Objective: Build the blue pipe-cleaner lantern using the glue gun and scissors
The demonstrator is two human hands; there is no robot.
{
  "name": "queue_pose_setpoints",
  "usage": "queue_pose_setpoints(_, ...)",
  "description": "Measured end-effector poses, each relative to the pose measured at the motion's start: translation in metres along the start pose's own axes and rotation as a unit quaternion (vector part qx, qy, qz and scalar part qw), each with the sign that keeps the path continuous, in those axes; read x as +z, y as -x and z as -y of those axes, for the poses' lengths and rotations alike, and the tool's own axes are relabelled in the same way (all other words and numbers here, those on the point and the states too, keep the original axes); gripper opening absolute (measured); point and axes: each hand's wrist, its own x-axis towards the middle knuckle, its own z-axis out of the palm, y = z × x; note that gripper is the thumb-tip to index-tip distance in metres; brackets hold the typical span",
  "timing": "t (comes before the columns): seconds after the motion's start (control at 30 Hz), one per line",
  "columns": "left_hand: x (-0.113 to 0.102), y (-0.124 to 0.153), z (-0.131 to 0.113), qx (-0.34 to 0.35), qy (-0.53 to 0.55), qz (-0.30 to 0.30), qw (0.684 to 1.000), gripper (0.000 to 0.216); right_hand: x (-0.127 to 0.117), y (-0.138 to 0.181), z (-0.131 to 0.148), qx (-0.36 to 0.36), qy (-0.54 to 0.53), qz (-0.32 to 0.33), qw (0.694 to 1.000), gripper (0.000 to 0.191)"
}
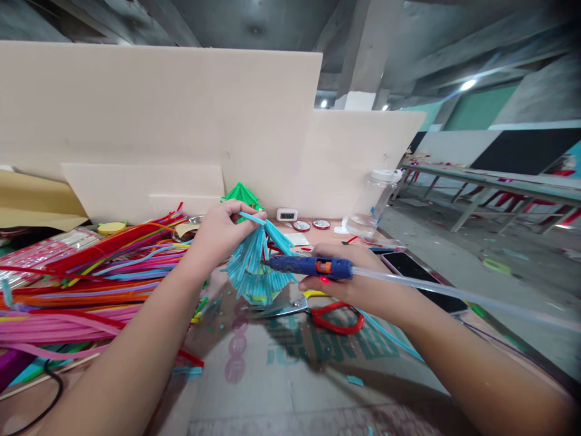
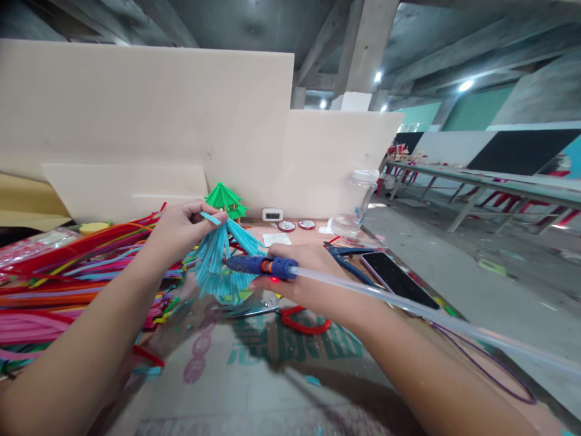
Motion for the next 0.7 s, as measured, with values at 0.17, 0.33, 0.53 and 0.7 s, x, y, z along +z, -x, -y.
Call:
queue_pose_setpoints(0.17,0.000,-0.001,0.002,0.001,0.001,0.003,1.000,0.027,-0.003,-0.002,-0.006,0.038,-0.051,-0.061,0.996,0.036)
queue_pose_setpoints(0.33,-0.001,-0.004,0.009,-0.006,0.001,-0.004,1.000,0.032,-0.006,-0.013,-0.040,0.075,-0.182,-0.127,0.972,0.027)
queue_pose_setpoints(0.53,-0.014,-0.005,0.008,-0.011,-0.077,0.039,0.996,0.046,0.010,-0.021,-0.095,0.180,-0.163,-0.141,0.960,0.041)
queue_pose_setpoints(0.7,-0.042,-0.006,0.000,0.020,-0.062,0.012,0.998,0.050,0.006,-0.031,-0.111,0.259,-0.094,-0.126,0.953,0.045)
